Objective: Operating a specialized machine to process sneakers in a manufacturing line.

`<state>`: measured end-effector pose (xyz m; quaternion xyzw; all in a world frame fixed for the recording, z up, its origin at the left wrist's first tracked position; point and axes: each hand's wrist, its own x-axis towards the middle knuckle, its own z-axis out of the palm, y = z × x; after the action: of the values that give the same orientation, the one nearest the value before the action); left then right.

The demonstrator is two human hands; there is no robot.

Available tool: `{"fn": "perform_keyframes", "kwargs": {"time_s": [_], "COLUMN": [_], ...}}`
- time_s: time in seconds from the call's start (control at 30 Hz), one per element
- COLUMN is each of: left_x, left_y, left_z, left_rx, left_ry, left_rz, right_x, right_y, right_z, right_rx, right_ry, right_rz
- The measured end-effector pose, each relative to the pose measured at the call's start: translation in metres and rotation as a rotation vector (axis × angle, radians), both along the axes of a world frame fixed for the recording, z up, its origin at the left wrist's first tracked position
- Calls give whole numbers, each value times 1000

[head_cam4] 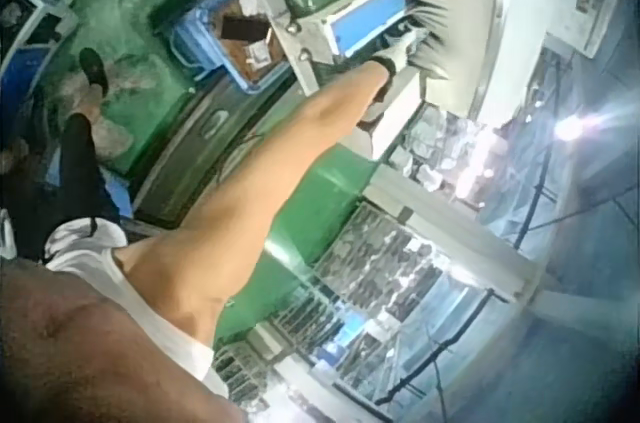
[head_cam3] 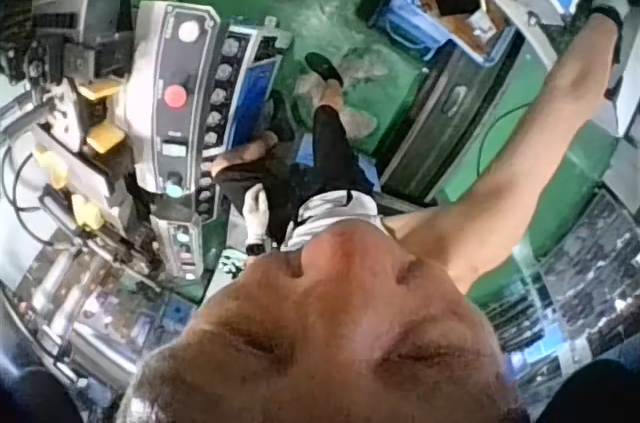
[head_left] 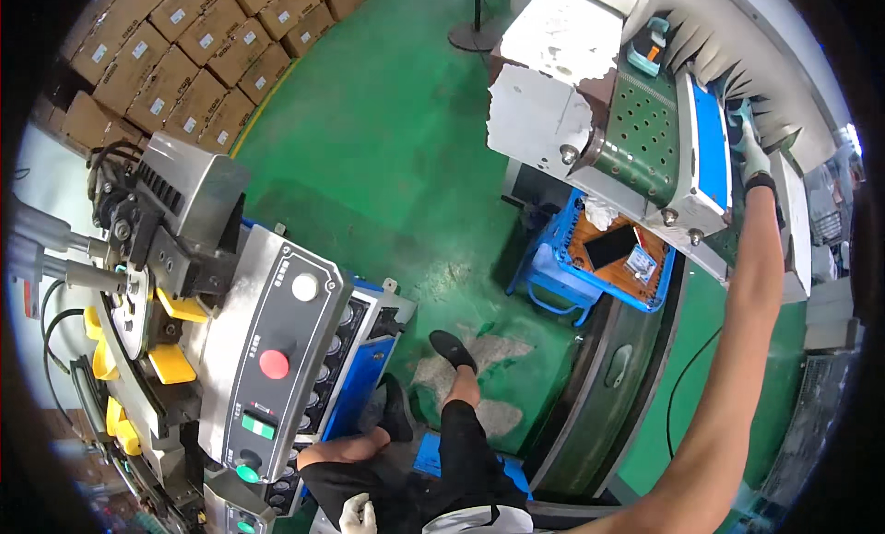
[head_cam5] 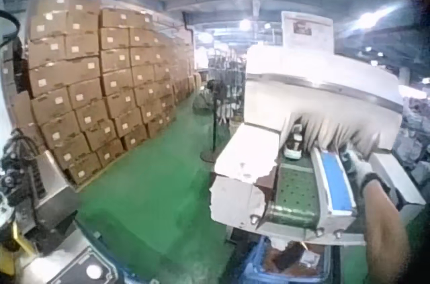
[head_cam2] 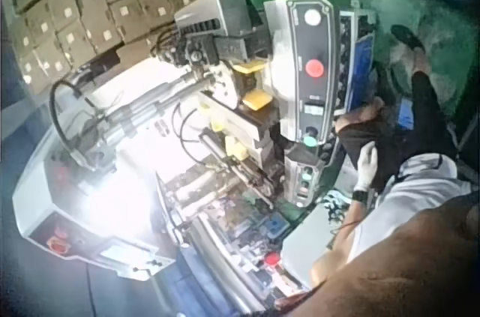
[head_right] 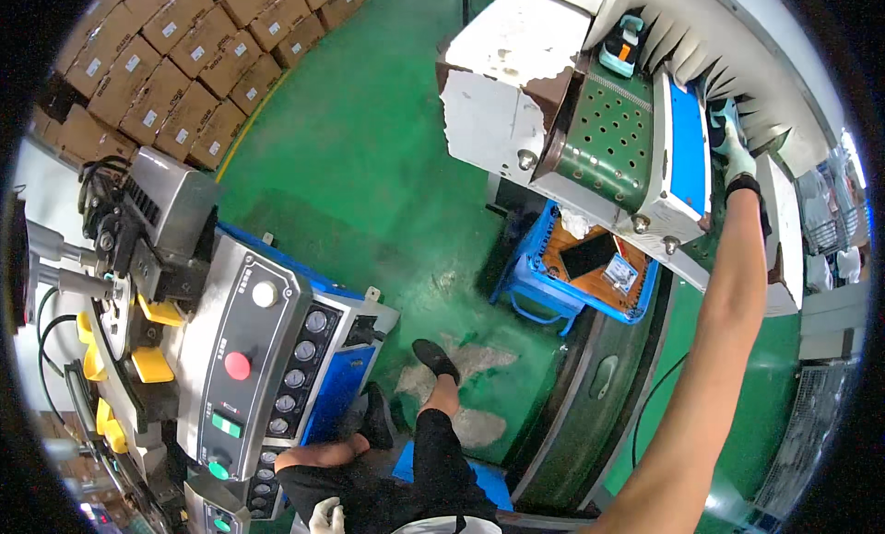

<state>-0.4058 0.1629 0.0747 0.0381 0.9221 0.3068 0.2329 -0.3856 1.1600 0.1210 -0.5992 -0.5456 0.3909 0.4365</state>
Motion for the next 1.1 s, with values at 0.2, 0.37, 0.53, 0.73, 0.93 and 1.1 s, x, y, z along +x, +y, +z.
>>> {"fn": "perform_keyframes", "kwargs": {"time_s": [0.2, 0.37, 0.53, 0.73, 0.93, 1.1], "left_x": [-11, -32, -21, -14, 87, 273], "left_y": [22, 11, -3, 2, -130, -275], "left_z": [0, -8, 2, 39, 52, 36], "left_rx": [-34, -26, -14, 65, -60, -426], "left_ry": [34, 25, 69, 59, 254, 229], "left_rz": [-150, -68, -80, 6, 546, 938], "right_x": [-33, 36, 45, 75, 31, -46], "right_y": [-12, 30, 15, -52, -399, -707], "right_z": [35, -3, -23, -46, -84, -100], "right_rx": [351, 639, 491, 697, 957, -192], "right_ry": [-1188, -825, -330, -987, -707, 75], "right_rz": [-388, -343, 130, 723, 825, 1421]}}
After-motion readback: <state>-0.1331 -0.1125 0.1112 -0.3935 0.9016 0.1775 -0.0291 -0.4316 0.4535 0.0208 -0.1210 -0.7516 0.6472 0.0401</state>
